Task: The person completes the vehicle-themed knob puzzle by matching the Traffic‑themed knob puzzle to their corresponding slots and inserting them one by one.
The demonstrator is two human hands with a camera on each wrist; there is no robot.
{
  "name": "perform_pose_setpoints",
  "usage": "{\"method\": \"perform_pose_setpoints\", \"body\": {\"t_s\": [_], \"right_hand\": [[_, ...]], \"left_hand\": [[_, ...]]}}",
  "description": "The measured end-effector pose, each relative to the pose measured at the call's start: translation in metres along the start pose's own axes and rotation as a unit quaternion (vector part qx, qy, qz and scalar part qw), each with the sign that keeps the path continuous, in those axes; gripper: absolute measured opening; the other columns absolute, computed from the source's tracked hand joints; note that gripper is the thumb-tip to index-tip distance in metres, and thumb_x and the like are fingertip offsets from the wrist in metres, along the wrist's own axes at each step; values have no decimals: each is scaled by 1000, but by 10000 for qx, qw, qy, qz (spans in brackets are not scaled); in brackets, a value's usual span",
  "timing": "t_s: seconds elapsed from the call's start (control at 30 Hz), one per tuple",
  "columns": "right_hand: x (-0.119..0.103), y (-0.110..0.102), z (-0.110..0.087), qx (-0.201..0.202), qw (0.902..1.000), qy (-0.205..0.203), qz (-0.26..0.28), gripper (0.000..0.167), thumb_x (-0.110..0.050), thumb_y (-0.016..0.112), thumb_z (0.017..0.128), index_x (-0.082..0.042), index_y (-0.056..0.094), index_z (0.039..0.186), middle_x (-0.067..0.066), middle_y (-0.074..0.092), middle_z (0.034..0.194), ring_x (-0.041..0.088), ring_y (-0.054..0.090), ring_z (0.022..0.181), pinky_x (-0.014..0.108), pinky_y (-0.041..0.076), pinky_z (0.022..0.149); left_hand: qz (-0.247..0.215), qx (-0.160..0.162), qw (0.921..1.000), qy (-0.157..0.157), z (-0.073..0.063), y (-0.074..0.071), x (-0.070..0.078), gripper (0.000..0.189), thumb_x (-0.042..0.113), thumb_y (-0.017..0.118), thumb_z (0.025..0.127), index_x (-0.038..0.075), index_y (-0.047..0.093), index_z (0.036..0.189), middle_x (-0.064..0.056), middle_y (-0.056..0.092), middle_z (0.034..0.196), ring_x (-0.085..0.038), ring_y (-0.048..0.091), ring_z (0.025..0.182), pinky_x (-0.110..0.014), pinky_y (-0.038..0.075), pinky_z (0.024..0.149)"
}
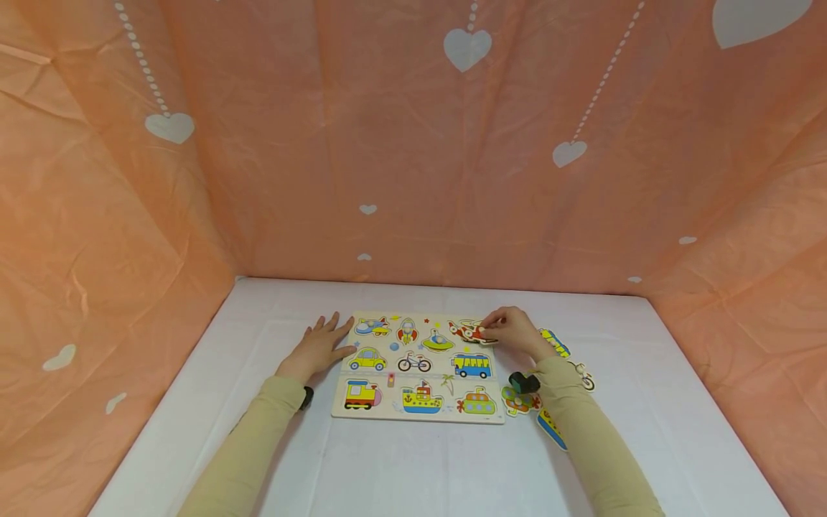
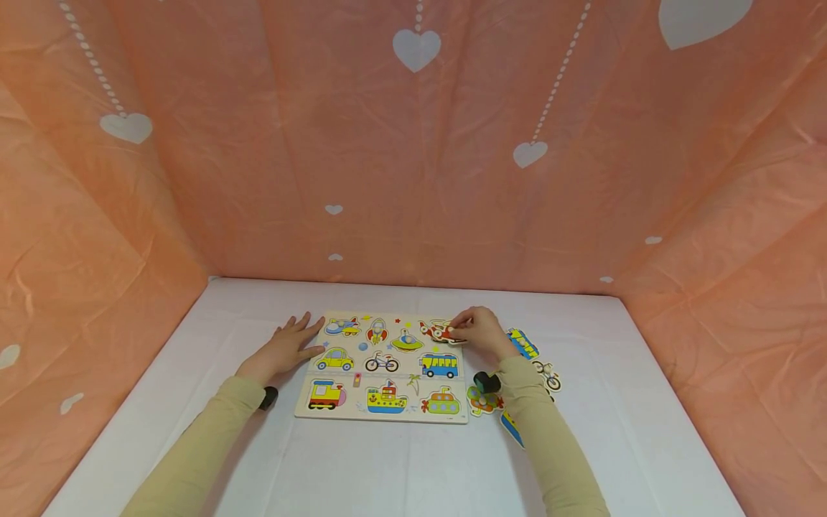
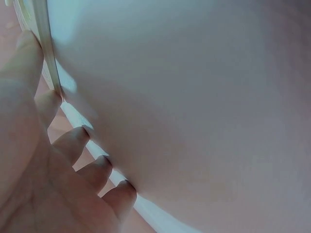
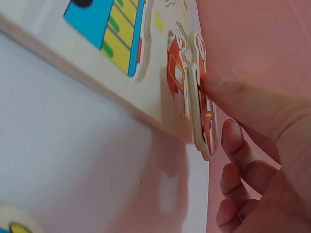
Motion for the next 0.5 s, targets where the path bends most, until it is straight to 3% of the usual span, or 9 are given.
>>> {"method": "perform_pose_setpoints", "body": {"t_s": [0.5], "right_hand": [[-11, 13, 10, -144, 9998, 111, 65, 8, -9, 76, 81, -4, 73, 87, 4, 64, 85, 18, 49, 79, 30, 39, 69]], "left_hand": [[-25, -44, 10000, 3, 0, -1, 1, 71, 38, 60, 93, 10, 30, 150, -27, 17, 153, -53, 10, 137, -65, 11, 108]]}}
Point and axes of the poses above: each hand's wrist, its own z-axis towards the middle knuckle, its own y-axis out of the palm, x = y × z, the point moved 1 cm from there along z, towards the middle knuckle
